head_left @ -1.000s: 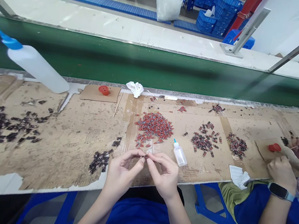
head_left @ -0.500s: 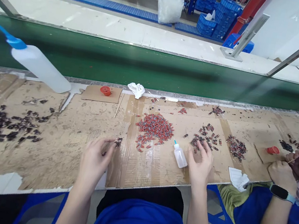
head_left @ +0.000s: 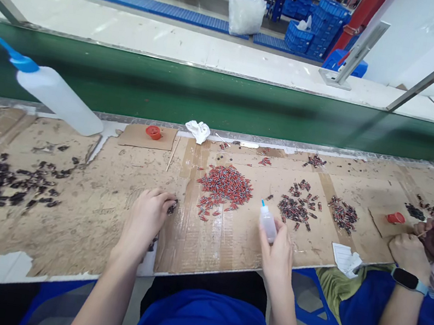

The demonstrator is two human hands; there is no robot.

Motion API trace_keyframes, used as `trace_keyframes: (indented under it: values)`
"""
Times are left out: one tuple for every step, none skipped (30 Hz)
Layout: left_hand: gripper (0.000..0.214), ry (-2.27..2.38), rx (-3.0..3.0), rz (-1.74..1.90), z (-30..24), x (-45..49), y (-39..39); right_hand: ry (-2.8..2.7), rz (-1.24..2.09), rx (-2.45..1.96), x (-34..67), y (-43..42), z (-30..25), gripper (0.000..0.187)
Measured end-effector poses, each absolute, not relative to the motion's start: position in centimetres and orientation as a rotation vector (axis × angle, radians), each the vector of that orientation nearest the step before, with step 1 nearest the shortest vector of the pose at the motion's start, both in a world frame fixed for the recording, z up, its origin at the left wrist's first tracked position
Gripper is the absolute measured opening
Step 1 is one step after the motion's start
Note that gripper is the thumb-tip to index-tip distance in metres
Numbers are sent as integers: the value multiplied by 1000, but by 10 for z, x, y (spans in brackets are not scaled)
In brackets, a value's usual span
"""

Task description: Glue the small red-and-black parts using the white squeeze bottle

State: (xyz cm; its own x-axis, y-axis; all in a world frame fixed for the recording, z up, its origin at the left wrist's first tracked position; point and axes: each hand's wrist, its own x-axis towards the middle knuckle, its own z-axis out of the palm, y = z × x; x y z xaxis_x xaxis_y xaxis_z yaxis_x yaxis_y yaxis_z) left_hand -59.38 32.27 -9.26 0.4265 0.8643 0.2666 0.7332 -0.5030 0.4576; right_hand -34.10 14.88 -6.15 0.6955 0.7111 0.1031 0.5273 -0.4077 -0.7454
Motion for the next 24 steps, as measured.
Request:
trace_keyframes:
  values:
    - [35,1384,2430,673,-91,-593,322,-875,374,-2049,-342,149,-58,44]
    - [35,1379,2445,662,-89,-591,319,-817,447,-1976,-344,149,-54,45]
    - [34,1366,2459,667,-86,-589,314,-770,507,-1890,-347,149,-50,44]
    - [33,1338,2469,684,-84,-586,308,-730,551,-1799,-350,150,-48,43]
    - [31,1287,2478,710,-81,-582,301,-686,579,-1710,-352,152,-46,40]
    - [29,1208,2487,743,-79,-577,292,-635,599,-1627,-355,154,-46,37]
    - [27,1109,2493,764,-79,-573,284,-582,620,-1553,-357,156,-47,35]
    - [26,1016,2501,785,-79,-568,275,-528,641,-1492,-359,160,-49,32]
    - [26,959,2504,811,-81,-563,268,-480,659,-1446,-361,163,-51,30]
    - [25,935,2501,845,-83,-560,261,-447,676,-1417,-364,167,-55,28]
    - [24,933,2494,885,-86,-557,257,-433,694,-1406,-367,170,-58,27]
    - [23,946,2482,925,-90,-556,254,-440,714,-1409,-370,174,-61,26]
    - [20,959,2467,958,-92,-556,252,-461,731,-1420,-374,177,-63,27]
    - [18,964,2452,978,-95,-557,252,-491,744,-1436,-378,179,-65,27]
    - [16,959,2437,983,-96,-558,252,-526,752,-1454,-383,181,-66,26]
    - [16,948,2421,976,-97,-560,253,-562,755,-1474,-387,183,-67,26]
    - [17,935,2403,965,-97,-561,253,-592,751,-1492,-391,184,-67,26]
    - [18,925,2383,957,-97,-563,253,-616,745,-1507,-394,185,-68,26]
    - [19,923,2360,955,-97,-564,253,-635,740,-1520,-397,186,-68,27]
    - [20,928,2336,956,-96,-564,253,-649,735,-1531,-398,186,-69,27]
    - [21,940,2310,958,-96,-564,253,-660,731,-1540,-399,187,-70,27]
    - [21,954,2283,957,-97,-564,252,-668,727,-1549,-400,187,-71,27]
    - [22,971,2257,954,-97,-563,252,-675,722,-1558,-400,188,-73,27]
    - [22,987,2232,946,-98,-563,252,-682,718,-1567,-399,188,-74,27]
